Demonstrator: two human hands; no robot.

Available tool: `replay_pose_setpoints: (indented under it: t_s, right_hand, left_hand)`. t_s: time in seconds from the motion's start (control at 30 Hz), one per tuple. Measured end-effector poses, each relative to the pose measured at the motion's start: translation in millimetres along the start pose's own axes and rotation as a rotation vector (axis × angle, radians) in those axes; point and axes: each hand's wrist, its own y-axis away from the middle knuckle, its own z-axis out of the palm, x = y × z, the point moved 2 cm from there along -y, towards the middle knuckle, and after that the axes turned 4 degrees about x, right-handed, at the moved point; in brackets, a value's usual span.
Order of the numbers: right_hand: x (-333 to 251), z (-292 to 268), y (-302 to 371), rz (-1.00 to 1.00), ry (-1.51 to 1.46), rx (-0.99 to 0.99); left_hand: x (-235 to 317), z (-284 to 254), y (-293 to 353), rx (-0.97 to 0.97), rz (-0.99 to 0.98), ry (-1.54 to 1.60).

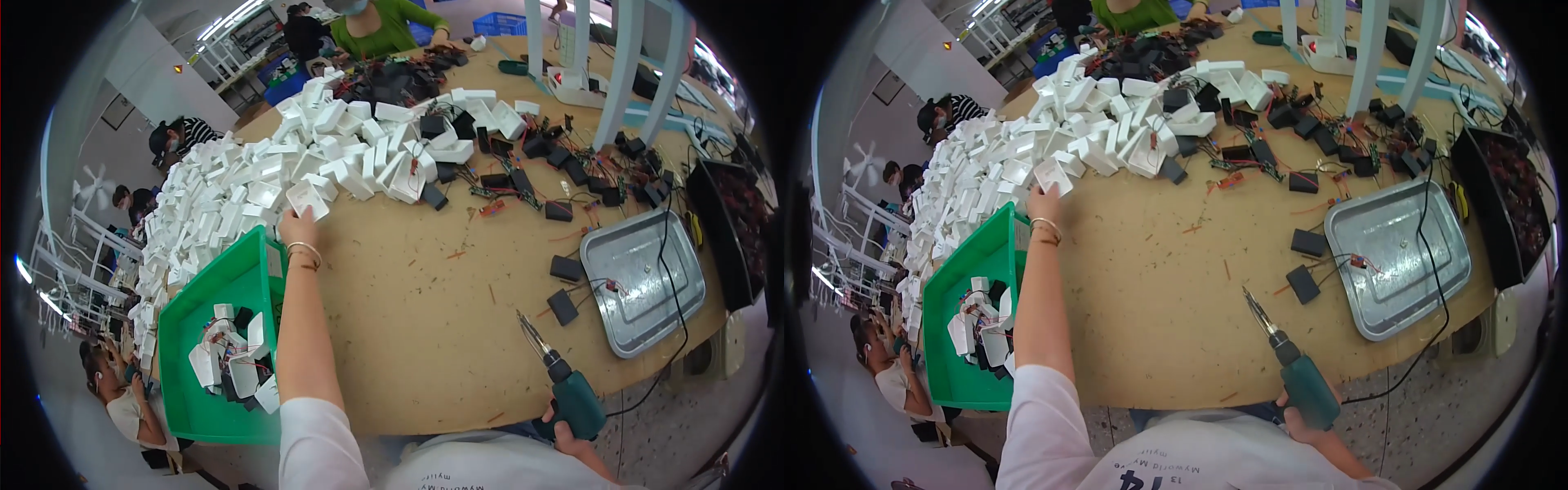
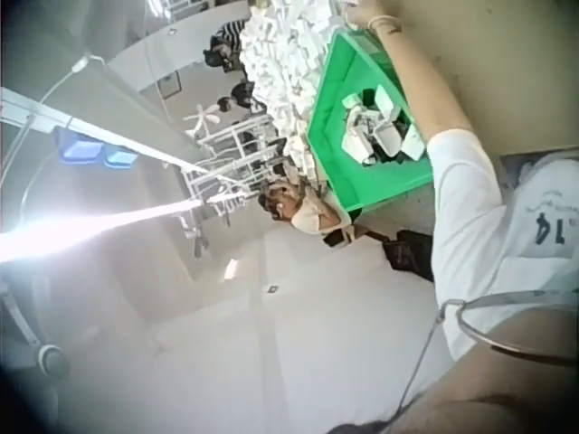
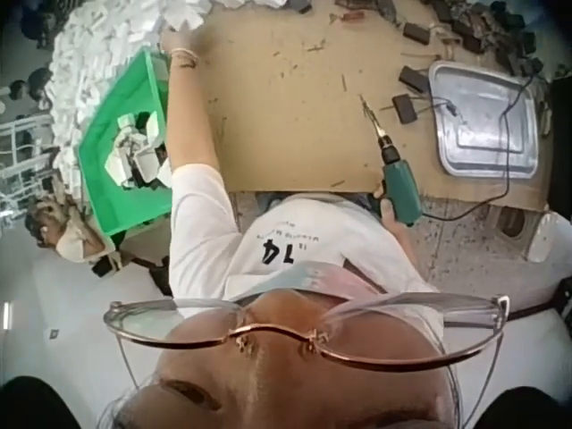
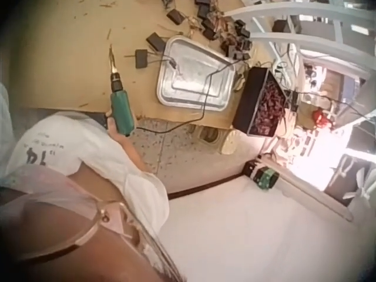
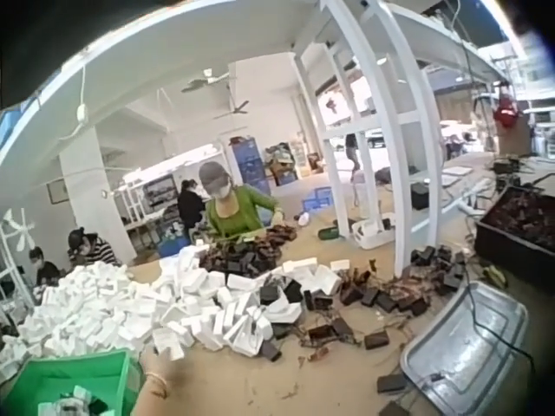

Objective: Worker uses a handheld soldering tool to assemble electronic components into plastic casings at a factory workstation.

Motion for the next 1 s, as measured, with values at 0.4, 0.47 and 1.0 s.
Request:
replay_pose_setpoints:
  t_s: [0.4,0.47,1.0]
  right_hand:
    - [-7,-2,-34,0.195,-0.543,0.142]
    - [-4,-8,-33,0.188,-0.592,0.141]
    - [-2,-9,-28,0.230,-0.675,0.164]
  left_hand:
    - [148,-86,276,-0.754,0.583,0.089]
    - [163,-93,281,-0.827,0.649,0.042]
    - [214,81,197,-0.433,1.000,0.375]
